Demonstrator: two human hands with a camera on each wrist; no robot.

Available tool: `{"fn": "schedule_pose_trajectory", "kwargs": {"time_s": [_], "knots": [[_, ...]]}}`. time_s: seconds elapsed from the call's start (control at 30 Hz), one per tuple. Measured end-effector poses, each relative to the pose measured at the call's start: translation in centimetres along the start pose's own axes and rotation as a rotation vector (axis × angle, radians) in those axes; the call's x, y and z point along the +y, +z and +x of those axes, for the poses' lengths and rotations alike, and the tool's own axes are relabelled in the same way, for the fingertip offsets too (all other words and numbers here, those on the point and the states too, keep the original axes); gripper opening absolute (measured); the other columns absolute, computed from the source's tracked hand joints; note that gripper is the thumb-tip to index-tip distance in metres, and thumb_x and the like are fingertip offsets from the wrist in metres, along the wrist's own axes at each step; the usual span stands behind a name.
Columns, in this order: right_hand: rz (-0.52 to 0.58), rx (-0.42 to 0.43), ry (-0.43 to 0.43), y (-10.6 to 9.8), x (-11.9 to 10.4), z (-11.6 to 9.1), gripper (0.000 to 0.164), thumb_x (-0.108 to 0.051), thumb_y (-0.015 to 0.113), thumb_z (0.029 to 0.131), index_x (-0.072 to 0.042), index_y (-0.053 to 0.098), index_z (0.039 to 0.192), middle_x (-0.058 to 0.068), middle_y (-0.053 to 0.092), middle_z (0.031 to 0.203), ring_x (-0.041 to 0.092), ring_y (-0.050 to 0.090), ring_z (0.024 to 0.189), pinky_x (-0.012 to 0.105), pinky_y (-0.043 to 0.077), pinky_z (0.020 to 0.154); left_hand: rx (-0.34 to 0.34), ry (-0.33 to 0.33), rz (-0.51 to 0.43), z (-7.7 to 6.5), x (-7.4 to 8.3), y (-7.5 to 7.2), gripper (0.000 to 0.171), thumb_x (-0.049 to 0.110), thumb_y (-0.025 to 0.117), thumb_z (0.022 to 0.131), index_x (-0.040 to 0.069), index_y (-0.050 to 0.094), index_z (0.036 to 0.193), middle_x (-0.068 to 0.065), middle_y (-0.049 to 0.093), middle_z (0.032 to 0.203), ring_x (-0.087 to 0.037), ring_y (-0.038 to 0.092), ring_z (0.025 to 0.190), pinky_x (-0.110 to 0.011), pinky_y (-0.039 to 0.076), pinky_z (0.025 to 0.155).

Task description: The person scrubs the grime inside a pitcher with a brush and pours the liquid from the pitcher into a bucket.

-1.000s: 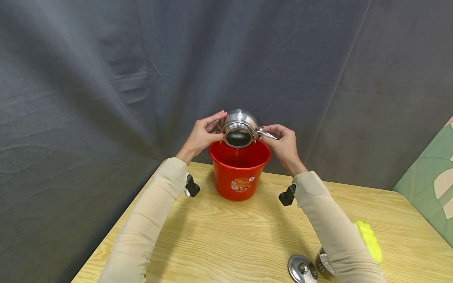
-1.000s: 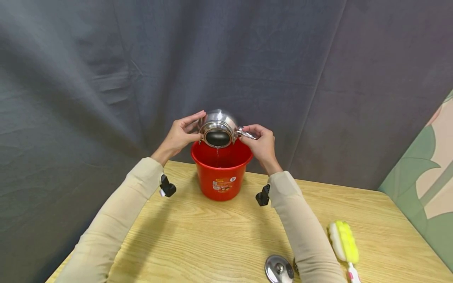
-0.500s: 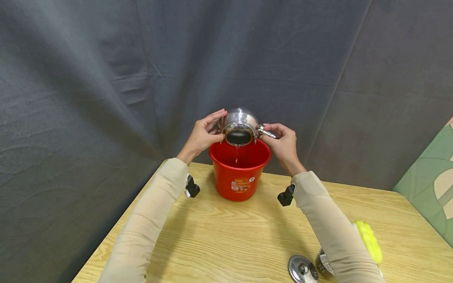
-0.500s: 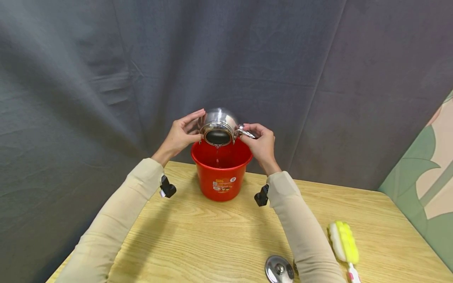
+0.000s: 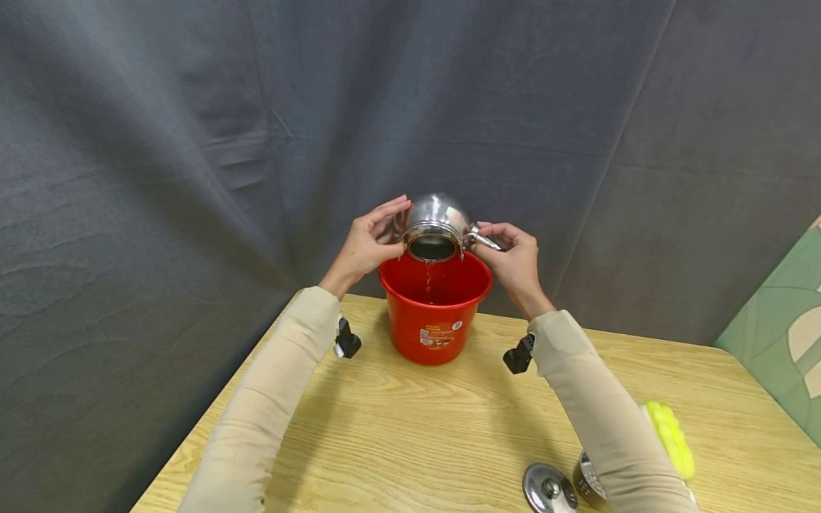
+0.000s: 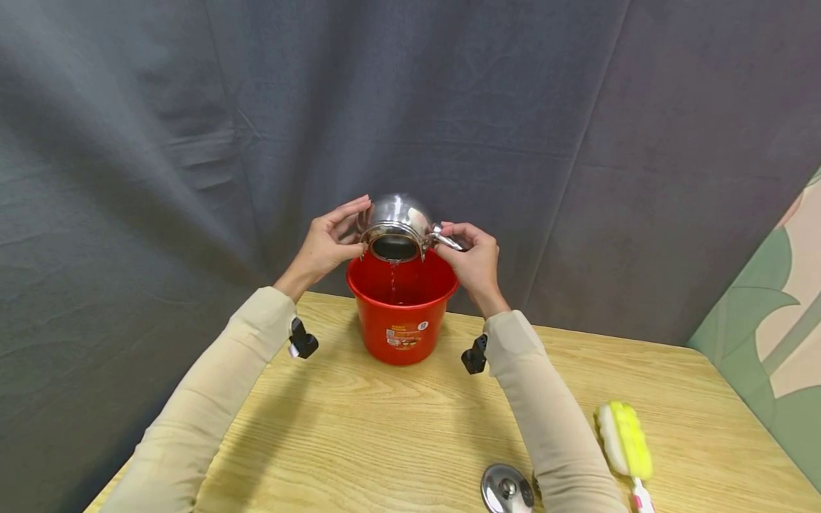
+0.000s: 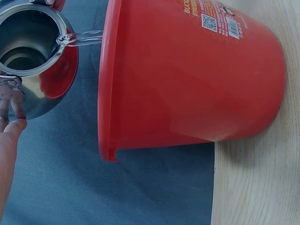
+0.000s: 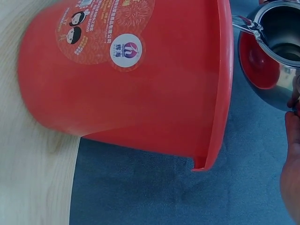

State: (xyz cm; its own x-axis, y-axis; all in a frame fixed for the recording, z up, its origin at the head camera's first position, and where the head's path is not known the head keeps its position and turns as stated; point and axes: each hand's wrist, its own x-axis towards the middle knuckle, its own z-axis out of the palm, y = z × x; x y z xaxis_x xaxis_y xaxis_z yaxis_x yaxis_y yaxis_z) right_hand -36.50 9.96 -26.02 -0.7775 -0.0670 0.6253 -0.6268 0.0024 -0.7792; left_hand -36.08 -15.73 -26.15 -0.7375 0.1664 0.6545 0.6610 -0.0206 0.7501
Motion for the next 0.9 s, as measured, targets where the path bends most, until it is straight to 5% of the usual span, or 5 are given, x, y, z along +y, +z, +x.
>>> {"fn": "schedule_pose_trajectory", "kwargs": {"time_s": [0.27,0.7,0.9], "knots": [[0.031,0.005,-0.018,-0.1,0.6,0.2,0.019,0.013,0.069,0.077,0.016,0.063,0.095,0.02,0.068,0.11,0.022,0.066,0.099,0.025,0.052,0.082,-0.012,0.017,-0.011,0.1,0.0,-0.1,0.062,-0.019,0.065,0.075,-0.002,0.056,0.134,-0.012,0.044,0.147,-0.02,0.043,0.131,-0.042,0.036,0.103],[-0.027,-0.009,0.025,-0.9,2.7,0.6,0.021,0.005,0.074,0.078,0.009,0.067,0.098,0.012,0.07,0.105,0.016,0.066,0.094,0.023,0.053,0.078,-0.031,-0.068,-0.024,0.3,0.2,-0.1,0.067,-0.019,0.07,0.075,-0.004,0.051,0.137,-0.013,0.043,0.147,-0.022,0.041,0.133,-0.034,0.036,0.104],[-0.049,-0.021,0.058,-0.9,2.7,0.5,0.022,0.003,0.074,0.078,0.006,0.069,0.099,0.009,0.071,0.095,0.017,0.067,0.083,0.023,0.054,0.072,-0.015,-0.147,-0.048,0.4,0.2,-0.1,0.062,-0.019,0.063,0.078,-0.004,0.051,0.137,-0.013,0.049,0.142,-0.025,0.05,0.126,-0.034,0.047,0.094]]}}
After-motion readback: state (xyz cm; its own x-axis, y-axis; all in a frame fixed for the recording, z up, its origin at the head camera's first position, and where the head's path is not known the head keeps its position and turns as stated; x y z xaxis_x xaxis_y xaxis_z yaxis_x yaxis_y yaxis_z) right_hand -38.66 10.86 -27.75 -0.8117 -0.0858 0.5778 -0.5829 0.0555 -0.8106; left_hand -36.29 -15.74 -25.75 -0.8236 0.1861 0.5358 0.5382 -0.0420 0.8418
